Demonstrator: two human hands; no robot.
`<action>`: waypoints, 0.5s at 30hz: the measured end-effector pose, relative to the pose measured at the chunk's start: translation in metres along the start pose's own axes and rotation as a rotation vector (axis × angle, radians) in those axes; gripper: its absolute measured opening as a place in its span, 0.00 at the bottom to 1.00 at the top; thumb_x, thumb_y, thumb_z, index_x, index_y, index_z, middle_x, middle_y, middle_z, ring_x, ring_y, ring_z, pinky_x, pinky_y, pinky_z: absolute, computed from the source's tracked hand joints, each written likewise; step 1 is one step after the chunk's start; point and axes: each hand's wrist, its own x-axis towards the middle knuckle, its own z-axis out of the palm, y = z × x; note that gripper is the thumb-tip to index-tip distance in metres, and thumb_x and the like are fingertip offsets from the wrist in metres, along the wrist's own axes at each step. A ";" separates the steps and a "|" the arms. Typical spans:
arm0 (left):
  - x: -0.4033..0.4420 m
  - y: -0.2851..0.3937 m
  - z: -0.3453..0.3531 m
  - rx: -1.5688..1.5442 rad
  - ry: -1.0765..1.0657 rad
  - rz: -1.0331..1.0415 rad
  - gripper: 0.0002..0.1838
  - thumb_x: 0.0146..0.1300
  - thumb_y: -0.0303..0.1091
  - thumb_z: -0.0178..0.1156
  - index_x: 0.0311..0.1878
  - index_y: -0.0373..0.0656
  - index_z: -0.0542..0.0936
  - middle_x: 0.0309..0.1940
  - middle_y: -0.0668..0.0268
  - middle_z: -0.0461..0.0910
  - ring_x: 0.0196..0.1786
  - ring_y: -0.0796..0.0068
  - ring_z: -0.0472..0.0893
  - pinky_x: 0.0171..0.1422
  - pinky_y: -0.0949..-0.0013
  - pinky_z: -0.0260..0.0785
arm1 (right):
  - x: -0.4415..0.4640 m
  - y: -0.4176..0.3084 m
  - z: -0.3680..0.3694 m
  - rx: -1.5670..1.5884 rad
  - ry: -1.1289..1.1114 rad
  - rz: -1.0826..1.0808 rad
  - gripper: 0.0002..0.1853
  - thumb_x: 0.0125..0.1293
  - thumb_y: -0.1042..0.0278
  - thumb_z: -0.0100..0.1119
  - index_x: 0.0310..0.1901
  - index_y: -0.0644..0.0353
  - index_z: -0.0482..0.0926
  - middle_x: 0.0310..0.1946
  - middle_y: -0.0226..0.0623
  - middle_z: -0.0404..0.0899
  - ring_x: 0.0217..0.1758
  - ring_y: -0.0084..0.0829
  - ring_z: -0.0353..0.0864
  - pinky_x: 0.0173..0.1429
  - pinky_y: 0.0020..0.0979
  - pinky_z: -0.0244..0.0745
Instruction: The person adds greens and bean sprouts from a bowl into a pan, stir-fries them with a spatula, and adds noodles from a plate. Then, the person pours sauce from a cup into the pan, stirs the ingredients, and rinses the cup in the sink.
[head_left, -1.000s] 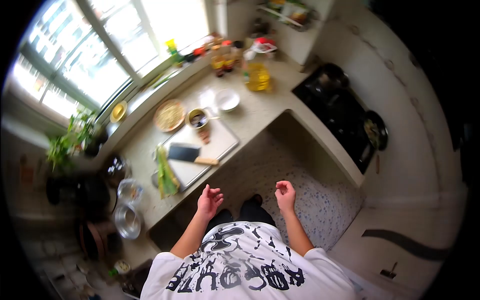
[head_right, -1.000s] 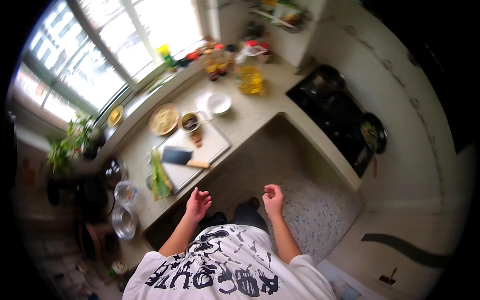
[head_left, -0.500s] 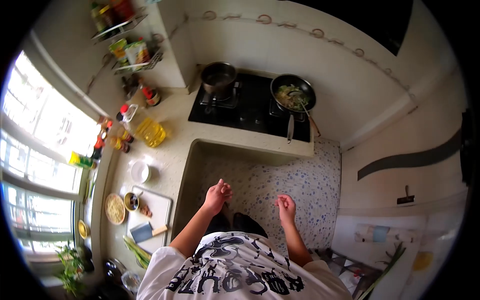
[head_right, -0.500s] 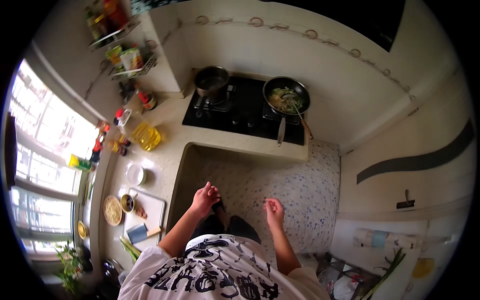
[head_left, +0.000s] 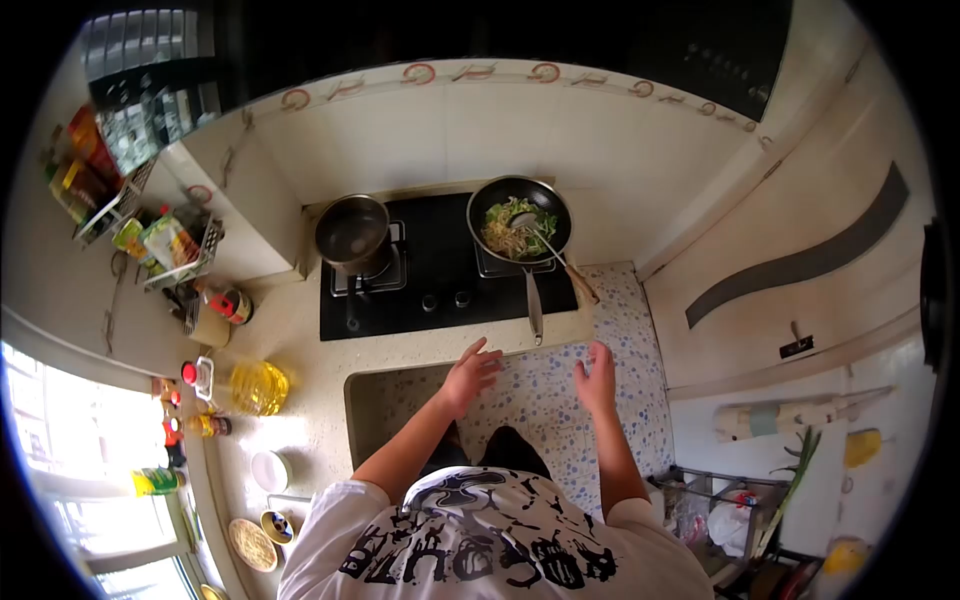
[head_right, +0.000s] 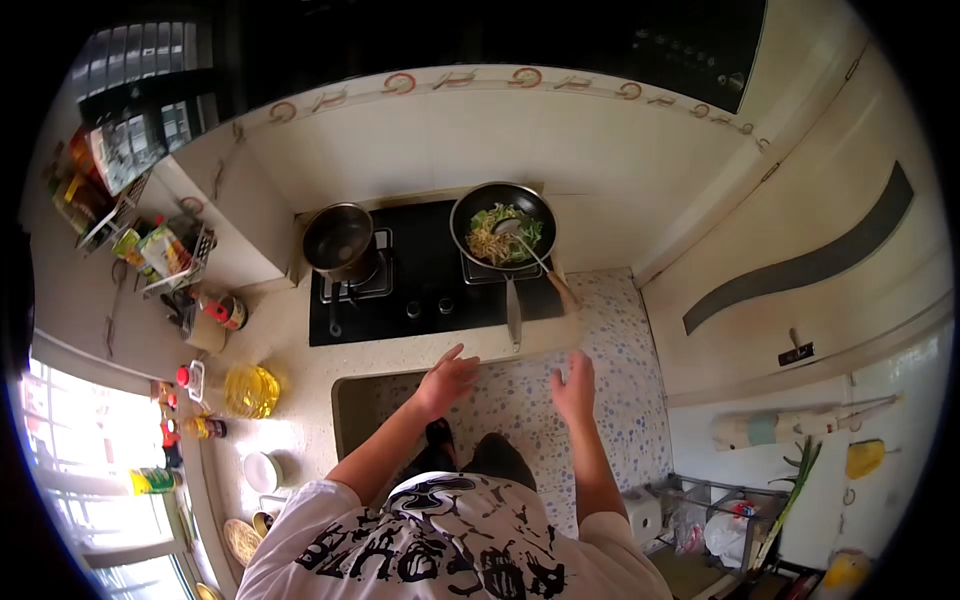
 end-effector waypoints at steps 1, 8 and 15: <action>0.012 0.005 0.006 0.009 0.000 -0.018 0.38 0.76 0.46 0.49 0.84 0.50 0.48 0.76 0.57 0.66 0.75 0.57 0.68 0.77 0.52 0.60 | 0.017 -0.006 -0.004 -0.071 0.026 -0.048 0.24 0.62 0.74 0.66 0.59 0.60 0.71 0.49 0.45 0.77 0.52 0.45 0.77 0.56 0.42 0.75; 0.105 0.010 0.039 0.046 0.025 -0.115 0.41 0.77 0.55 0.47 0.84 0.51 0.45 0.79 0.56 0.57 0.77 0.53 0.65 0.76 0.45 0.60 | 0.120 0.007 -0.004 -0.273 -0.051 -0.082 0.28 0.60 0.69 0.69 0.60 0.60 0.69 0.54 0.52 0.74 0.58 0.56 0.73 0.62 0.51 0.71; 0.168 0.016 0.074 -0.169 0.159 -0.204 0.27 0.78 0.50 0.46 0.71 0.43 0.67 0.59 0.55 0.76 0.56 0.56 0.80 0.56 0.54 0.77 | 0.187 0.060 0.037 -0.171 -0.316 -0.138 0.30 0.64 0.66 0.65 0.65 0.59 0.64 0.56 0.57 0.75 0.50 0.56 0.81 0.49 0.51 0.78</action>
